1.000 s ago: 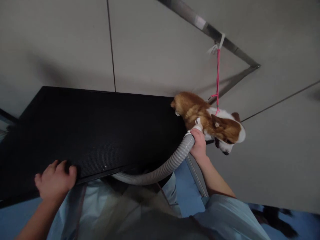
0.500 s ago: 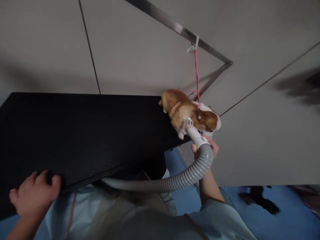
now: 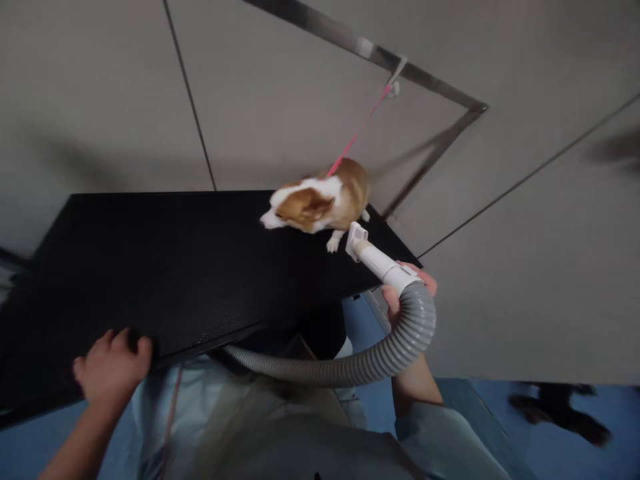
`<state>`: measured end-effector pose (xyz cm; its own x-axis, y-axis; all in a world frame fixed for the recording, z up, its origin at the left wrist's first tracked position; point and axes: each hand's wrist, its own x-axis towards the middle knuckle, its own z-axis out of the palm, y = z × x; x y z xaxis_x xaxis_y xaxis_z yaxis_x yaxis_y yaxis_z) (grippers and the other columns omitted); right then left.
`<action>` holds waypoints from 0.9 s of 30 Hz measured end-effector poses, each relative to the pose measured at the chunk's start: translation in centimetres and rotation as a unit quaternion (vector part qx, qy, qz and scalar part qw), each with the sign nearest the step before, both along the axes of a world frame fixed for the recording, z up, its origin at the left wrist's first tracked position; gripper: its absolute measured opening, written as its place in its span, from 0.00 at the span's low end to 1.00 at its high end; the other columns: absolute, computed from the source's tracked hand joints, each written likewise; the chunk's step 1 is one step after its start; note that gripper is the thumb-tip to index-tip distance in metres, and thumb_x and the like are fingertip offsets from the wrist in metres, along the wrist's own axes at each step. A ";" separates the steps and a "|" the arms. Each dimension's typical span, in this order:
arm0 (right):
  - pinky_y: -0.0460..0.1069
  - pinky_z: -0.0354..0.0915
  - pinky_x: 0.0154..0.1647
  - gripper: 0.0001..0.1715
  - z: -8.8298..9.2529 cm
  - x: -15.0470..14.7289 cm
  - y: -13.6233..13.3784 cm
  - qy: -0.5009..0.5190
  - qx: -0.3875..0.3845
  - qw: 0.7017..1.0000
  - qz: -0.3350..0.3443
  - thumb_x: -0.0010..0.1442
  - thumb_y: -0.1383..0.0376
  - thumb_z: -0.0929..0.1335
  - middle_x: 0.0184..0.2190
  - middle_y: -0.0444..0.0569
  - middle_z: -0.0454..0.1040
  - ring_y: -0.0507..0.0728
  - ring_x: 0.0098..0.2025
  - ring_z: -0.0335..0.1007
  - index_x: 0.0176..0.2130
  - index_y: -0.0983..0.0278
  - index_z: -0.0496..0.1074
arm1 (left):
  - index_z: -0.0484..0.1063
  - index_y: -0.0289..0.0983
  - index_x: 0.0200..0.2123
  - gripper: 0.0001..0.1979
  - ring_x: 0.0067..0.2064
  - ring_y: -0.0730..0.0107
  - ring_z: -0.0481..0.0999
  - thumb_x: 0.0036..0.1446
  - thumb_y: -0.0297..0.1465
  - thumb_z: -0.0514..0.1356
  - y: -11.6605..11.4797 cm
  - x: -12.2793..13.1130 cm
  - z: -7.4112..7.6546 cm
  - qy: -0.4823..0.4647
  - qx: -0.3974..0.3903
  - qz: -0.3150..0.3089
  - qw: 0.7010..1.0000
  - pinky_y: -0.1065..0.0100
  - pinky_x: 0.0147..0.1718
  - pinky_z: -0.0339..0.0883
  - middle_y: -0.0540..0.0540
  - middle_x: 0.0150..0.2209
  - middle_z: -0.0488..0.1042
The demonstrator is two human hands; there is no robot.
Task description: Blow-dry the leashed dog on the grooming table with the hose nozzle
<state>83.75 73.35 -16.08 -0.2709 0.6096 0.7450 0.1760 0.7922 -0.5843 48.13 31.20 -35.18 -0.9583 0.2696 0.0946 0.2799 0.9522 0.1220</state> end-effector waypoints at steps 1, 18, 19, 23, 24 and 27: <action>0.70 0.74 0.62 0.30 -0.4 -1.3 0.0 0.004 -0.002 0.999 0.048 0.62 0.58 0.72 0.58 0.57 0.75 0.67 0.60 0.77 0.59 0.54 0.61 | 0.73 0.23 0.62 0.34 0.67 0.36 0.69 0.70 0.42 0.42 0.4 0.3 0.7 0.004 -0.006 0.002 1.000 0.37 0.65 0.59 0.21 0.67 0.68; 0.68 0.69 0.68 0.34 -0.8 -23.6 1.6 0.185 -0.060 0.967 0.166 0.60 0.55 0.75 0.61 0.63 0.72 0.67 0.61 0.75 0.58 0.62 0.60 | 0.74 0.25 0.64 0.31 0.70 0.42 0.66 0.69 0.37 0.46 1.7 0.7 1.0 -0.002 0.034 0.038 0.999 0.40 0.71 0.52 0.25 0.69 0.67; 0.69 0.69 0.68 0.34 -0.9 -23.4 2.3 0.192 -0.055 0.968 0.151 0.60 0.54 0.75 0.61 0.63 0.71 0.67 0.61 0.74 0.58 0.62 0.60 | 0.74 0.25 0.64 0.31 0.70 0.42 0.66 0.70 0.37 0.46 1.7 0.7 0.9 -0.003 0.035 0.037 0.999 0.39 0.71 0.52 0.25 0.69 0.67; 0.68 0.70 0.67 0.30 -0.9 -22.0 4.0 0.166 -0.061 0.977 0.122 0.65 0.54 0.72 0.58 0.58 0.74 0.65 0.59 0.76 0.60 0.62 0.62 | 0.75 0.25 0.63 0.31 0.70 0.41 0.67 0.69 0.38 0.47 1.6 0.5 0.6 0.002 0.036 0.034 0.999 0.39 0.70 0.53 0.24 0.69 0.67; 0.67 0.71 0.67 0.31 -0.6 -21.7 4.1 0.170 -0.056 0.978 0.109 0.66 0.54 0.73 0.58 0.58 0.73 0.65 0.59 0.76 0.60 0.62 0.62 | 0.75 0.25 0.63 0.31 0.70 0.41 0.67 0.69 0.38 0.47 1.6 0.5 0.6 0.002 0.036 0.034 0.999 0.39 0.70 0.53 0.23 0.69 0.67; 0.64 0.70 0.68 0.29 0.4 -21.5 3.7 0.168 -0.053 0.977 0.119 0.67 0.53 0.72 0.58 0.59 0.74 0.63 0.59 0.76 0.60 0.64 0.65 | 0.74 0.25 0.63 0.31 0.70 0.41 0.67 0.69 0.38 0.47 1.6 0.5 0.5 0.000 0.034 0.036 0.999 0.39 0.70 0.53 0.24 0.69 0.67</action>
<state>62.22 77.04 -15.70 -0.1659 0.6383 0.7517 -0.2209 0.7188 -0.6592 48.60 32.77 -34.64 -0.9750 0.1925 0.1107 0.2108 0.9594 0.1876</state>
